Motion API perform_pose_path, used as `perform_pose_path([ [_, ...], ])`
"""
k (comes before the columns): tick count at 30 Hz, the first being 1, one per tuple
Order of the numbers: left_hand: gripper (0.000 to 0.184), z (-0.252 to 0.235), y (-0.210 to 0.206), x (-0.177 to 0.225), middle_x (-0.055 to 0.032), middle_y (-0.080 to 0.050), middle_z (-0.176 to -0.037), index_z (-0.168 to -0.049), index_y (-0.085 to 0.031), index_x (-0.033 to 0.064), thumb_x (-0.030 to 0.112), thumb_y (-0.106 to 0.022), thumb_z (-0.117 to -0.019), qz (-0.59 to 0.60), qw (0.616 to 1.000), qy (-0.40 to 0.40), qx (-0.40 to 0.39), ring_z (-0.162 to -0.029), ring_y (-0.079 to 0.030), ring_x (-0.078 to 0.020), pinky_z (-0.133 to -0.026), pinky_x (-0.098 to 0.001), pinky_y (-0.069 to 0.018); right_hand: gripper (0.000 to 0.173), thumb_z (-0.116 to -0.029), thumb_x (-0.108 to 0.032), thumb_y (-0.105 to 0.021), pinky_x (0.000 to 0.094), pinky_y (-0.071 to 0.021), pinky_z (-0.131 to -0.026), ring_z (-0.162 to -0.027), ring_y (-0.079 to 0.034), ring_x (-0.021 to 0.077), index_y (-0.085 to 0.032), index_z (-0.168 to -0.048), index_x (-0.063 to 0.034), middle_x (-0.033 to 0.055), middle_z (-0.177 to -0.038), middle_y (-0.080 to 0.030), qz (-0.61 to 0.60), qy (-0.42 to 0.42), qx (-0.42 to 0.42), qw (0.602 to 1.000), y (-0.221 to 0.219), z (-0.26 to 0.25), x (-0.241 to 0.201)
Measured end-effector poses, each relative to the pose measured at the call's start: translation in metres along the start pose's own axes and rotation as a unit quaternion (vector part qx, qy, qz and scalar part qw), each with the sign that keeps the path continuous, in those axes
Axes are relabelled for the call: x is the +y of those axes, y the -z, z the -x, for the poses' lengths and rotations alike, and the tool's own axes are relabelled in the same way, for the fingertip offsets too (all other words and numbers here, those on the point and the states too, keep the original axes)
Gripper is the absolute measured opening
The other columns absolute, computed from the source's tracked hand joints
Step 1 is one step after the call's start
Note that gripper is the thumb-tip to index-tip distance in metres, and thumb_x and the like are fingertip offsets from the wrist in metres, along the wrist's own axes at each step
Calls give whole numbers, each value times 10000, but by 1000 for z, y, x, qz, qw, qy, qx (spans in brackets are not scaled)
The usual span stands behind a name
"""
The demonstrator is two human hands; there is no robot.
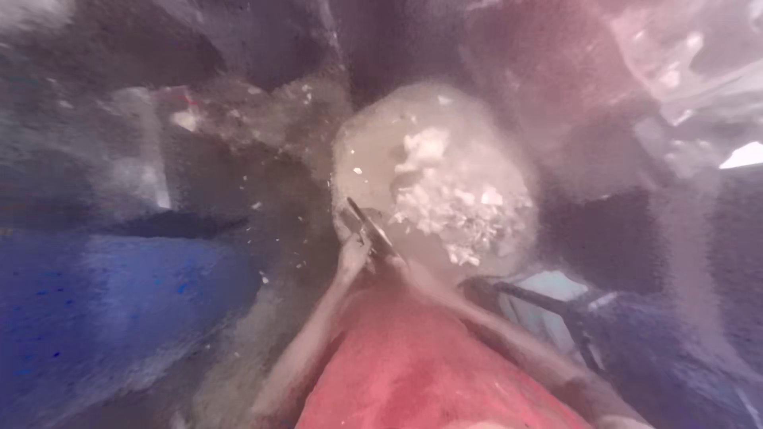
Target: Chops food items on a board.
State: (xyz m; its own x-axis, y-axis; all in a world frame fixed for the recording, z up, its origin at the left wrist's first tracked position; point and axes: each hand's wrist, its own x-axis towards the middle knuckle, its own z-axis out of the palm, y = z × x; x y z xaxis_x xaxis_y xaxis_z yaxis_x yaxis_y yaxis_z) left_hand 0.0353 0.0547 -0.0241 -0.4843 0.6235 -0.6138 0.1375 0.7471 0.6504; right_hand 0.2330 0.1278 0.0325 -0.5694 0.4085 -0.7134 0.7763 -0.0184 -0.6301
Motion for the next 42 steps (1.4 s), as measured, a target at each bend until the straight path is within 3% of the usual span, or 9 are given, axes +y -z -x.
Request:
perform_pose_path([
  [4, 455, 8, 1, -4, -114, -706, -980, -1343, -595, 75, 355, -642, -987, 8, 999, 7, -30, -752, -696, -206, -731, -433, -605, 578, -1092, -555, -243, 318, -506, -558, -578, -524, 125, -581, -1188, -97, 11, -751, -529, -160, -62, -105, 980, 1, -16, 24],
  [6, 473, 11, 4, -5, -115, -694, -962, -1347, -566, 57, 316, -667, -965, 36, 998, -1, -44, -706, -683, -192, -677, -404, -603, 467, -1098, -492, -353, 288, -507, -507, -527, -511, 104, -569, -1167, -84, -11, -710, -512, -233, -53, -97, 966, 8, -22, 23],
  [12, 331, 45, 48, -33, -82, -689, -861, -1256, -583, 19, 198, -629, -982, 170, 985, -27, 32, -613, -663, -157, -581, -330, -595, 531, -1056, -433, -512, 434, -564, -879, -942, -679, 219, -543, -1385, -18, 148, -1085, -685, 1, 16, 92, 996, 26, 16, -7],
  [17, 306, 54, 63, -51, -81, -690, -869, -1266, -577, 21, 181, -610, -1007, 223, 973, -32, 43, -628, -658, -156, -588, -324, -589, 395, -1016, -344, -537, 345, -557, -805, -846, -645, 104, -642, -1226, -27, 59, -945, -680, 14, 173, 163, 971, 53, 58, -58],
  [21, 319, 51, 61, -44, -102, -697, -992, -1286, -596, 28, 190, -613, -1012, 194, 980, -23, 46, -739, -678, -164, -675, -354, -601, 329, -1013, -193, -560, 331, -553, -891, -952, -664, 136, -631, -1272, -3, 123, -1062, -698, 20, 152, 103, 983, 42, 54, -73],
  [27, 323, 46, 61, -52, -84, -663, -831, -1279, -565, 8, 197, -592, -1019, 219, 974, -9, 63, -602, -632, -154, -571, -320, -572, 513, -1057, -466, -457, 550, -530, -918, -995, -675, 318, -625, -1264, -28, 183, -1071, -687, 206, 54, 3, 977, 39, -11, -14],
  [32, 303, 51, 57, -59, -99, -675, -929, -1307, -569, 11, 152, -570, -1038, 243, 967, -16, 72, -643, -638, -147, -587, -316, -576, 400, -1068, -326, -495, 423, -542, -868, -929, -660, 221, -597, -1338, -49, 148, -1062, -680, 85, 27, -12, 996, 23, 29, -61],
  [36, 296, 51, 55, -58, -85, -672, -844, -1274, -564, 0, 134, -592, -1011, 257, 963, -33, 74, -582, -626, -142, -534, -295, -562, 467, -1080, -391, -460, 512, -521, -936, -1023, -662, 314, -583, -1326, -14, 201, -1130, -666, 175, 31, -53, 983, 19, -12, -5],
  [42, 306, 61, 48, -59, -95, -689, -939, -1281, -563, 17, 149, -591, -1006, 191, 978, -36, 79, -677, -669, -153, -626, -332, -600, 447, -1069, -404, -492, 474, -538, -923, -1002, -681, 275, -621, -1300, -44, 180, -1097, -692, 117, 35, -41, 992, 6, 19, -34],
])
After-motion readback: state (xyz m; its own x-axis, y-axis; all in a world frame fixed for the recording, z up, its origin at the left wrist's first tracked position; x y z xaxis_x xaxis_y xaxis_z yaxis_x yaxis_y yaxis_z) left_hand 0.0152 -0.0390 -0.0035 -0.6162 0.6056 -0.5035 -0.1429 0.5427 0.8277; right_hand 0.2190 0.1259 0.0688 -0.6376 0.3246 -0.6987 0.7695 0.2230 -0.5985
